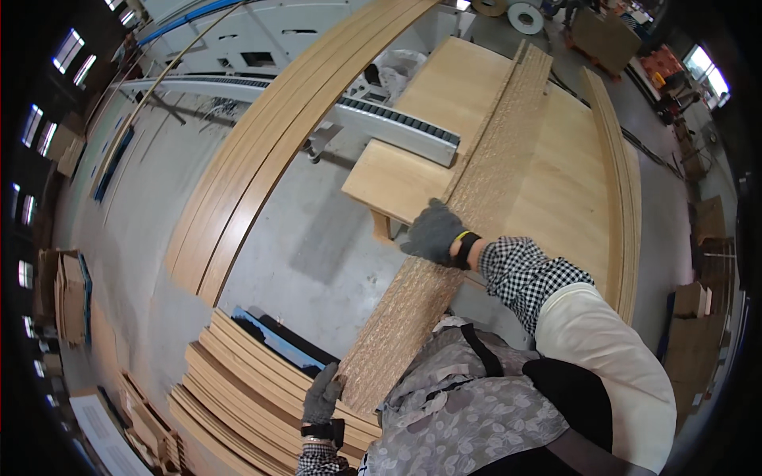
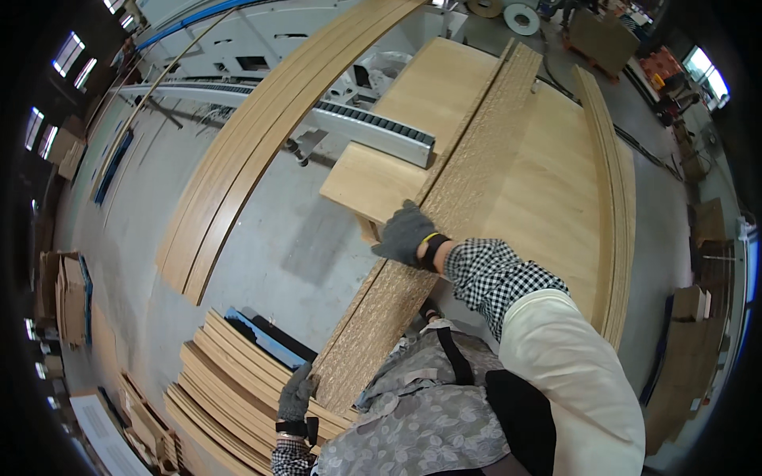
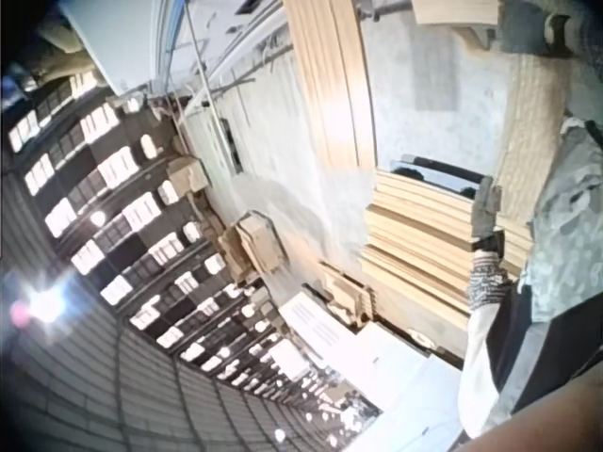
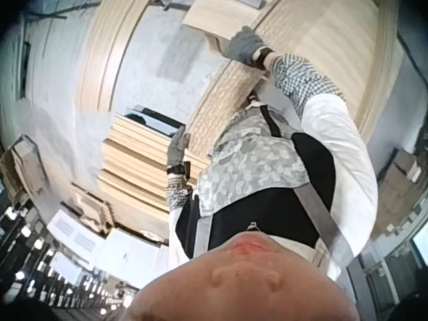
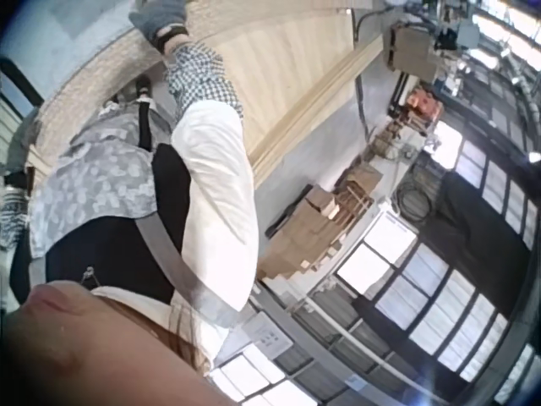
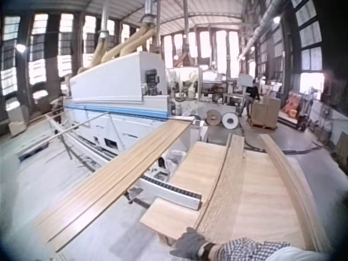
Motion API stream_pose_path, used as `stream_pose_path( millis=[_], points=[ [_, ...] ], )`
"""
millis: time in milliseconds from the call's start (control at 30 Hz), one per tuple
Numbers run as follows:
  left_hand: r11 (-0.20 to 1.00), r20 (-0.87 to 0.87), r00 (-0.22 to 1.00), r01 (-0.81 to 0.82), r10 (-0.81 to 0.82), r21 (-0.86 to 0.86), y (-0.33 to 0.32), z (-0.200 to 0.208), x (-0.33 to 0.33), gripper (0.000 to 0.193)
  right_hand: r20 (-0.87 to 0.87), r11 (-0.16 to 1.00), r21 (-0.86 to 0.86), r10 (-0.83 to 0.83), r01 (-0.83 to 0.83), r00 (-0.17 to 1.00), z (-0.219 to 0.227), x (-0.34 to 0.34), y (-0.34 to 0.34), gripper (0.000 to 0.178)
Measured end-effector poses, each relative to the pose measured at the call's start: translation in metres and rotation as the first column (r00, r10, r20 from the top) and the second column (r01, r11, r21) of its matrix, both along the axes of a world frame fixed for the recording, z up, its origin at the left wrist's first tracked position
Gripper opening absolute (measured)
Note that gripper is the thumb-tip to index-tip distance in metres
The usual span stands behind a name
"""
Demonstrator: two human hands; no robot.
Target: The person picks up long wooden planks from a workbench and stacks them onto a blue pallet. The person handles the planks one by one, moving them from the table to the pallet in a repetitive sequence.
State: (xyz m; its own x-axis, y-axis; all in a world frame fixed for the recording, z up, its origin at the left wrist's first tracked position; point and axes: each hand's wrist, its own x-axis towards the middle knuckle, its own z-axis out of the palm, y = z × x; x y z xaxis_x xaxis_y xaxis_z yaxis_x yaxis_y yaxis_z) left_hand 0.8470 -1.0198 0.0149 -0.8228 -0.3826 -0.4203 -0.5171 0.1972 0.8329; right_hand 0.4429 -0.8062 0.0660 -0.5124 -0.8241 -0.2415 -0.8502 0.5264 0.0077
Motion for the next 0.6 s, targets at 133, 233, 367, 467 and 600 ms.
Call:
stream_pose_path(
  millis=[133,233,367,467,600],
  points=[
    [0.702,0.111,0.812,-0.556,0.573,0.445,0.038,-0.034,-0.001,0.057,-0.038,0.984,0.147,0.105,-0.098,0.994,0.006,-0.001,0.003,0.021],
    [0.591,0.112,0.738,-0.613,0.665,0.525,0.051,-0.038,-0.007,0.05,0.017,0.991,0.133,0.028,-0.03,0.999,0.015,-0.002,0.0,0.026],
    [0.704,0.073,0.804,-0.557,0.59,0.441,0.056,-0.025,-0.005,0.054,0.13,0.998,0.061,-0.031,0.023,0.991,0.008,-0.012,0.011,0.039],
    [0.607,0.159,0.82,-0.523,0.55,0.598,0.059,-0.014,0.007,0.061,0.0,0.948,-0.317,-0.003,0.003,1.0,-0.013,-0.023,0.036,0.043],
    [0.206,0.3,0.725,-0.519,0.62,0.83,0.092,0.0,0.028,0.078,0.108,0.747,-0.631,-0.179,0.206,0.978,0.004,0.0,0.095,0.034]
  ],
)
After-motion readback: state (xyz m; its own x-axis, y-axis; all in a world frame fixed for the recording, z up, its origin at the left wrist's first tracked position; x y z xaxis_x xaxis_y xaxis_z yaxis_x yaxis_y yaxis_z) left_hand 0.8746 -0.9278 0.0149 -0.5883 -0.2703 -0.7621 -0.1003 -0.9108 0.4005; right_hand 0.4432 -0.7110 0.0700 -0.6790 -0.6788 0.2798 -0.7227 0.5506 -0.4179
